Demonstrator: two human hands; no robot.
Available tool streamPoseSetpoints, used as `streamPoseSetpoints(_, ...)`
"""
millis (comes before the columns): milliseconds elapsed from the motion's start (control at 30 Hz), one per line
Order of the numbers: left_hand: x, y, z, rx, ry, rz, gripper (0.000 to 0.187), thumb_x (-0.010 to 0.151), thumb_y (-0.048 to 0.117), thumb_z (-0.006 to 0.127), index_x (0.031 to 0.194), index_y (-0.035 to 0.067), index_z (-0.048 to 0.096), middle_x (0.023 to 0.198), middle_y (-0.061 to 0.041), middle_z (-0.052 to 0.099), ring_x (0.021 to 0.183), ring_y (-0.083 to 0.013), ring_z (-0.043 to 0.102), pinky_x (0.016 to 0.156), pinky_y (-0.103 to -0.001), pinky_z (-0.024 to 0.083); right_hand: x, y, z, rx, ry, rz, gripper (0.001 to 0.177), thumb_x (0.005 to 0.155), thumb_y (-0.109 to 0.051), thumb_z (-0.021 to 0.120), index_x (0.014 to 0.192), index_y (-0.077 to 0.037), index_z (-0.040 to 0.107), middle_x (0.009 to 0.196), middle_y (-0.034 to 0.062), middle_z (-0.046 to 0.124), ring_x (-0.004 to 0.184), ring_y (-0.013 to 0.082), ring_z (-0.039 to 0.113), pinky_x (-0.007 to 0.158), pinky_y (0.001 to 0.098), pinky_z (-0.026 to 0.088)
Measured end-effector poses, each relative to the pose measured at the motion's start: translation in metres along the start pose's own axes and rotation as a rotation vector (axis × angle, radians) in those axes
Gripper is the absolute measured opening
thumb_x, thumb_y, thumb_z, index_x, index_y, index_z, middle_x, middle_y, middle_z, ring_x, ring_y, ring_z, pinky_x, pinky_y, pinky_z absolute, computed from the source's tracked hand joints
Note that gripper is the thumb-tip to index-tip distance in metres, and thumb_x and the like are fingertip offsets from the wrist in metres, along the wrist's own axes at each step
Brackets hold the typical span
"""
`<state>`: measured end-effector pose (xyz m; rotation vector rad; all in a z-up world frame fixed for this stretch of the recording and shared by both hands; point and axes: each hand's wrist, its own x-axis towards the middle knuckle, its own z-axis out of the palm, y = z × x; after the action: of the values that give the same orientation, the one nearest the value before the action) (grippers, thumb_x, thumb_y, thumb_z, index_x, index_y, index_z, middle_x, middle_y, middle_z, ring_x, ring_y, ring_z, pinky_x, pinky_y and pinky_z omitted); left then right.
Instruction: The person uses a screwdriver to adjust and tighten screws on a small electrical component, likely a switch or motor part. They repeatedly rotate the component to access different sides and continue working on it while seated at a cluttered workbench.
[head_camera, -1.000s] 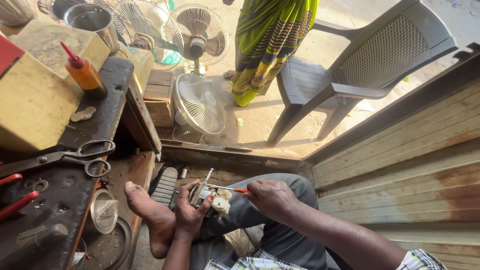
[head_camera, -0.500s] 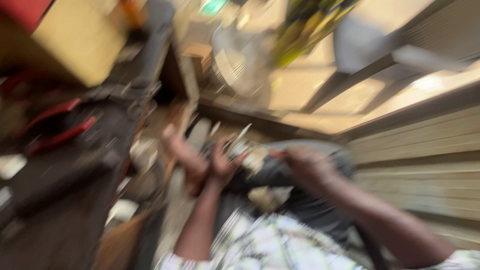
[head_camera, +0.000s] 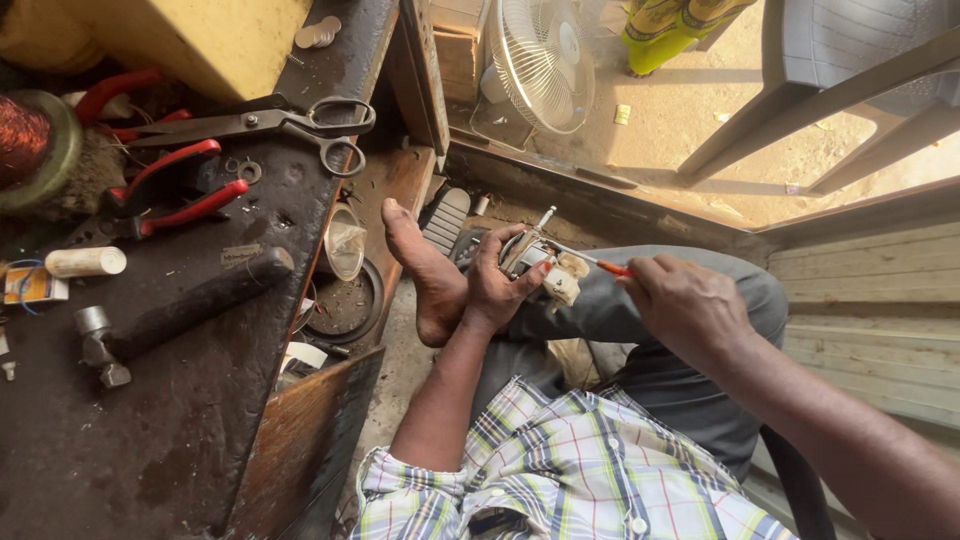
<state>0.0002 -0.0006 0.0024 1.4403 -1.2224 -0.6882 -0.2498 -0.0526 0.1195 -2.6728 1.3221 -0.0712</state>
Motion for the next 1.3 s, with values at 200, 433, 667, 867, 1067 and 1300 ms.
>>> streamPoseSetpoints(200, 0.0, -0.003, 0.0, 0.055, 0.018, 0.028, 0.066, 0.08, 0.04, 0.084, 0.13, 0.004, 0.061, 0.119, -0.013, 0.068, 0.112, -0.0255, 0.068, 0.1, -0.038, 0.055, -0.003, -0.006, -0.011, 0.105, 0.142, -0.157, 0.018, 0.092, -0.028, 0.067, 0.104, -0.014, 0.066, 0.088, 0.0065, 0.064, 0.072, 0.0283, 0.069, 0.057, 0.0421, 0.054)
streamPoseSetpoints(433, 0.002, -0.005, -0.001, 0.107, 0.017, 0.069, 0.065, 0.082, 0.041, 0.083, 0.131, 0.004, 0.061, 0.12, -0.013, 0.066, 0.112, -0.0274, 0.066, 0.099, -0.039, 0.053, -0.006, -0.01, -0.011, 0.023, 0.23, -0.21, 0.024, 0.092, -0.026, 0.067, 0.109, -0.009, 0.066, 0.084, 0.0069, 0.065, 0.07, 0.0278, 0.068, 0.058, 0.0426, 0.053)
streamPoseSetpoints(667, 0.0, -0.001, -0.001, 0.042, 0.003, 0.041, 0.064, 0.082, 0.04, 0.083, 0.131, 0.005, 0.06, 0.12, -0.014, 0.066, 0.112, -0.0275, 0.066, 0.098, -0.038, 0.053, 0.013, 0.003, -0.017, 0.325, -0.099, 0.1, 0.031, 0.089, -0.03, 0.073, 0.109, -0.01, 0.062, 0.082, 0.0127, 0.066, 0.075, 0.0364, 0.067, 0.063, 0.0482, 0.051)
streamPoseSetpoints(867, -0.004, -0.009, -0.001, 0.047, 0.018, 0.017, 0.062, 0.081, 0.036, 0.084, 0.129, 0.004, 0.061, 0.119, -0.013, 0.067, 0.112, -0.0258, 0.066, 0.099, -0.039, 0.053, -0.002, -0.006, -0.007, 0.172, 0.207, -0.122, 0.014, 0.08, -0.017, 0.073, 0.087, -0.01, 0.063, 0.085, 0.011, 0.062, 0.077, 0.0339, 0.067, 0.064, 0.0456, 0.053)
streamPoseSetpoints(1067, 0.003, -0.019, 0.004, -0.197, -0.039, -0.058, 0.063, 0.079, 0.033, 0.083, 0.129, 0.004, 0.059, 0.118, -0.014, 0.067, 0.108, -0.0244, 0.067, 0.096, -0.038, 0.055, 0.012, -0.004, 0.013, 0.125, -0.024, 0.095, 0.029, 0.1, -0.032, 0.069, 0.081, -0.012, 0.059, 0.074, 0.0087, 0.06, 0.071, 0.0315, 0.068, 0.06, 0.046, 0.053)
streamPoseSetpoints(1300, 0.002, -0.016, 0.001, 0.084, 0.029, 0.055, 0.063, 0.077, 0.033, 0.085, 0.128, 0.003, 0.063, 0.118, -0.014, 0.068, 0.108, -0.0254, 0.066, 0.095, -0.037, 0.053, 0.006, 0.001, 0.001, 0.308, 0.112, -0.024, 0.022, 0.08, -0.019, 0.072, 0.094, -0.006, 0.06, 0.089, 0.0138, 0.062, 0.082, 0.0359, 0.067, 0.066, 0.0483, 0.052)
